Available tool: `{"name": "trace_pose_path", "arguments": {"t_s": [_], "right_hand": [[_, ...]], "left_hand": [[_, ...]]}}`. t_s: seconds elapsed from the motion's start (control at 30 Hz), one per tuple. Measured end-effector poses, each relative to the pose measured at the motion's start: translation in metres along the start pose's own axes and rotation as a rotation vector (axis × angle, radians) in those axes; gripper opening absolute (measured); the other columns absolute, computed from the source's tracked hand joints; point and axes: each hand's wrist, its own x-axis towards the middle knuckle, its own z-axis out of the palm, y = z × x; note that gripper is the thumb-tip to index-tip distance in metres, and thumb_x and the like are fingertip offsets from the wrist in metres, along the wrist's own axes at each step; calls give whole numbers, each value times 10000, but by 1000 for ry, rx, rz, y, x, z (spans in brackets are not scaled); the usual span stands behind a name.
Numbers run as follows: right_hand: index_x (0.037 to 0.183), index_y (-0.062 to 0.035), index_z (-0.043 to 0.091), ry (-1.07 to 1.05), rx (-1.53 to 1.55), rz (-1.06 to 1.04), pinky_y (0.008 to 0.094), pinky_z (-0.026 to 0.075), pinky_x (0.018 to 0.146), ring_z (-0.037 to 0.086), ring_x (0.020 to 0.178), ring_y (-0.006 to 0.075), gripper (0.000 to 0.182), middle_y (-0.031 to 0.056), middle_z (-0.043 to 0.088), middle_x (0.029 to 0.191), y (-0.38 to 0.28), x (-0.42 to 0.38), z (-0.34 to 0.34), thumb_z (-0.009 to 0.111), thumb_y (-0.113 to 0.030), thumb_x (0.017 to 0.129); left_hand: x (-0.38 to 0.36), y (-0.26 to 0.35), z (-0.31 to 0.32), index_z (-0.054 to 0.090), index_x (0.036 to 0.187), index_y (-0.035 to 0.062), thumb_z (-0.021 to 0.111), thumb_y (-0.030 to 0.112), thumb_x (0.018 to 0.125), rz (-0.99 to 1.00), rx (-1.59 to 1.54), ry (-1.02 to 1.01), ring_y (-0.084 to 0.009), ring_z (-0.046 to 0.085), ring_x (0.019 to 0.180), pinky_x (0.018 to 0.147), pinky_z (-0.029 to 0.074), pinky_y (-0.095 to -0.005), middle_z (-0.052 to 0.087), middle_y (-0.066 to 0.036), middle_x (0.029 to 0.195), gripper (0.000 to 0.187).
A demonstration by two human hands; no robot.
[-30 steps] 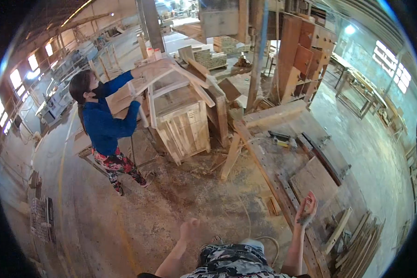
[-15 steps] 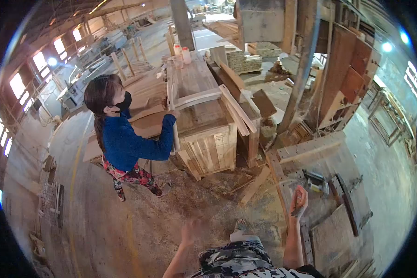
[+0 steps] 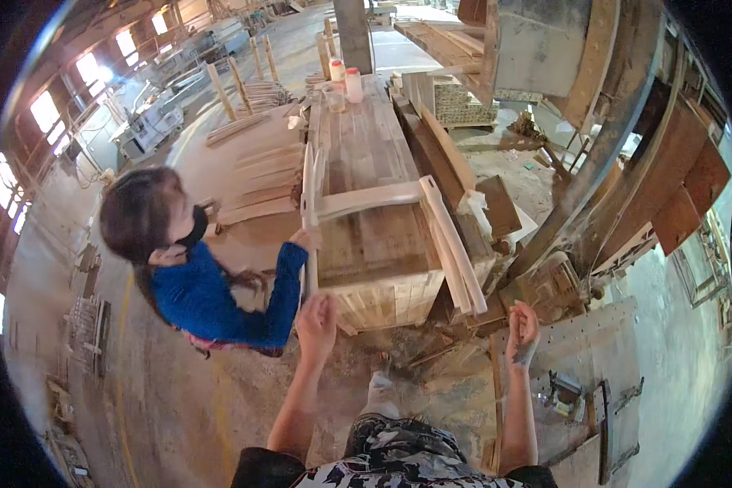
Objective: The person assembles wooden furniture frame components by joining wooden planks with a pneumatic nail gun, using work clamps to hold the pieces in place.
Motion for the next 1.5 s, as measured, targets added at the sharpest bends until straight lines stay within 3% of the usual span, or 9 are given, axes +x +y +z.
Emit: {"name": "trace_pose_path", "arguments": {"t_s": [0.2, 0.33, 0.57, 0.63, 0.8, 1.0, 1.1, 1.3, 1.5], "right_hand": [[1243, -42, 666, -43, -83, -18, 304, 576, 821, 686, 1009, 176, 253, 105, 703, 1140, -19, 77, 87, 602, -184, 1044], [1240, -32, 665, -24, -30, 58, 311, 563, 865, 687, 1026, 178, 266, 114, 705, 1150, -14, 101, 115, 607, -199, 1042], [1245, -27, 666, -7, -48, 113, 345, 546, 907, 685, 1055, 191, 301, 110, 704, 1146, 27, 102, 123, 641, -227, 1022], [1236, -33, 675, -15, -32, 171, 357, 542, 910, 678, 1073, 199, 304, 106, 705, 1125, 19, 102, 127, 641, -246, 1021], [1229, -36, 680, -89, -138, 173, 347, 532, 913, 669, 1072, 202, 307, 110, 698, 1161, 10, 101, 121, 631, -259, 1023], [1238, -35, 665, -17, -141, 188, 340, 522, 925, 667, 1039, 203, 299, 108, 689, 1165, 37, 84, 69, 630, -237, 1021], [1247, -12, 648, 25, -32, 260, 313, 534, 874, 667, 985, 186, 280, 107, 690, 1121, 61, 73, 44, 606, -186, 1032], [1289, 13, 628, -293, -95, 301, 382, 512, 970, 657, 1087, 239, 422, 132, 674, 1215, 110, 82, 38, 647, -305, 1012], [1326, 16, 609, -617, -295, 140, 334, 521, 754, 645, 890, 207, 519, 113, 689, 1048, 93, 122, 113, 674, -376, 993]], "left_hand": [[116, -35, 79, 704, 1060, 36, 669, 267, 1002, -121, -180, -144, -185, 671, 692, 623, 522, -334, 691, -118, 806, 241], [152, -53, 123, 624, 1285, 76, 647, 272, 1011, -44, 3, -417, -211, 664, 628, 610, 525, -377, 695, -99, 785, 338], [229, -57, 242, 530, 1426, 132, 613, 180, 946, 342, 47, -314, -355, 699, 807, 717, 561, -471, 701, -194, 967, 489], [252, -19, 260, 507, 1438, 130, 582, 222, 939, 69, 101, -674, -418, 685, 942, 809, 552, -532, 682, -234, 1133, 513], [260, -26, 324, 519, 1408, 110, 587, 241, 935, 234, 153, -632, -413, 691, 957, 814, 554, -519, 705, -234, 1029, 495], [208, -38, 223, 568, 1337, 76, 609, 252, 953, 87, 62, -479, -381, 697, 929, 792, 554, -491, 722, -153, 1036, 424], [166, -82, 154, 603, 1235, 75, 664, 242, 930, 85, 248, -135, -378, 679, 921, 777, 536, -490, 701, -148, 1021, 354], [100, -110, 66, 575, 1213, 26, 727, 266, 885, -247, 625, 69, -428, 593, 1029, 824, 497, -541, 592, -223, 1097, 434], [53, -132, 83, 525, 1231, -14, 720, 246, 849, -214, 708, 142, -437, 590, 1130, 890, 502, -542, 575, -263, 1195, 502]]}}
